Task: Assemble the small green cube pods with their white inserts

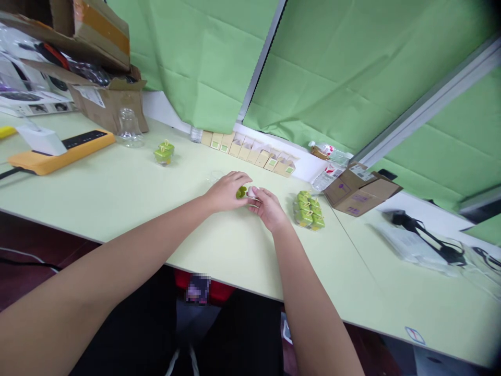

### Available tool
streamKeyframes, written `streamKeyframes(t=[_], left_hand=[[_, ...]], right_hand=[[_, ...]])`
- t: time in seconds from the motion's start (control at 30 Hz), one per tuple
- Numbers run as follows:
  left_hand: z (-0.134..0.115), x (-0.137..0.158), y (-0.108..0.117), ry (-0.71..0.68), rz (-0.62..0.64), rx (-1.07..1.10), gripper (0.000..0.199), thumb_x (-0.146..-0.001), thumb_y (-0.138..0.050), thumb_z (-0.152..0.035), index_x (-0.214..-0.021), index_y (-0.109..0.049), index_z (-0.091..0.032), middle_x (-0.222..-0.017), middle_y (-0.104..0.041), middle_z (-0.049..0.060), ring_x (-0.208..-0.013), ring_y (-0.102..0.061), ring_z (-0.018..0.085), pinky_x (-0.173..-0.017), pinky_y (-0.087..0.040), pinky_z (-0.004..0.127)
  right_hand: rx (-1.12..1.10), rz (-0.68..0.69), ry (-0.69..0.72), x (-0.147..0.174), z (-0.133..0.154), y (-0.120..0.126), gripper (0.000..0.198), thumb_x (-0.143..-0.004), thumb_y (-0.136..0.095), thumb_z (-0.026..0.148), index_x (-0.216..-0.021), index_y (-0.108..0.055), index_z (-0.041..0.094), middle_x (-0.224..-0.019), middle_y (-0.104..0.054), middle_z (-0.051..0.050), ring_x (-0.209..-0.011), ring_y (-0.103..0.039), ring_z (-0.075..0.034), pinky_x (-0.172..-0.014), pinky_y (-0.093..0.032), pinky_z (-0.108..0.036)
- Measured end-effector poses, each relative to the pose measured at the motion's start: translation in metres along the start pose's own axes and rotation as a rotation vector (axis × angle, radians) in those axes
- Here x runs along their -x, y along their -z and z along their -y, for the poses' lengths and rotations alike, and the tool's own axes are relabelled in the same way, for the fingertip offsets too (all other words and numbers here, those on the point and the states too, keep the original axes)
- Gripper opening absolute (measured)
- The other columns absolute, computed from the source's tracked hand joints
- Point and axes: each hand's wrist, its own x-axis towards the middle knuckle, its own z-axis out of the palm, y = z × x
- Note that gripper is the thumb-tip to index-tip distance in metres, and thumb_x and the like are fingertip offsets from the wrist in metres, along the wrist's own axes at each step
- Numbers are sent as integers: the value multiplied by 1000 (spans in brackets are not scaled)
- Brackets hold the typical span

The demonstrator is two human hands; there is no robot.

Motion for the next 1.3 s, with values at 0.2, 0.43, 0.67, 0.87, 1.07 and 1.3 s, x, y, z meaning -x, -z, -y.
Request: streamKeyframes(t=[0.2,0.43,0.67,0.87,1.07,1.3], left_hand=[[24,8,-6,163,296,-151,41,-89,-49,-29,-128,-59,-19,-127,-59,13,-118,-55,29,-97,-47,42],[24,8,-11,140,241,-34,33,-85,-56,-35,-111,-69,-21,-112,-67,11,-103,-63,25,-84,-51,34],[19,1,-10,52,96,125,26,-85,-48,-16,-91,-73,-18,-99,-72,8,-92,-67,19,-88,-51,33],[11,-3,-8,18,-49,245,26,-84,-50,-14,-97,-73,-18,-111,-71,8,-99,-67,18,-93,-52,33],[5,-5,-17,194,-165,489,22,-83,-57,-22,-95,-75,-17,-113,-72,9,-101,-68,19,-83,-58,30],[10,-9,-26,241,-105,692,18,-78,-64,-24,-89,-77,-17,-112,-72,10,-102,-69,20,-94,-55,36]], right_hand=[[582,-376,176,-10,-11,10,39,-69,-71,50,-97,-60,24,-87,-65,-1,-69,-59,-16,-63,-47,-29],[921,-232,344,-13,-25,19,28,-70,-71,39,-95,-68,27,-77,-63,-1,-72,-55,-19,-80,-45,-37],[854,-255,434,-14,-24,18,39,-72,-70,38,-109,-68,25,-101,-65,-8,-91,-58,-23,-95,-44,-42],[705,-267,530,-7,-11,9,19,-81,-60,37,-91,-71,25,-99,-69,-6,-97,-59,-24,-91,-46,-40],[292,-69,438,-5,-6,1,26,-76,-69,35,-100,-68,25,-101,-71,-4,-94,-64,-20,-82,-52,-34],[285,-6,420,-7,-8,1,41,-75,-76,44,-110,-68,25,-108,-70,-6,-95,-64,-19,-83,-54,-36]])
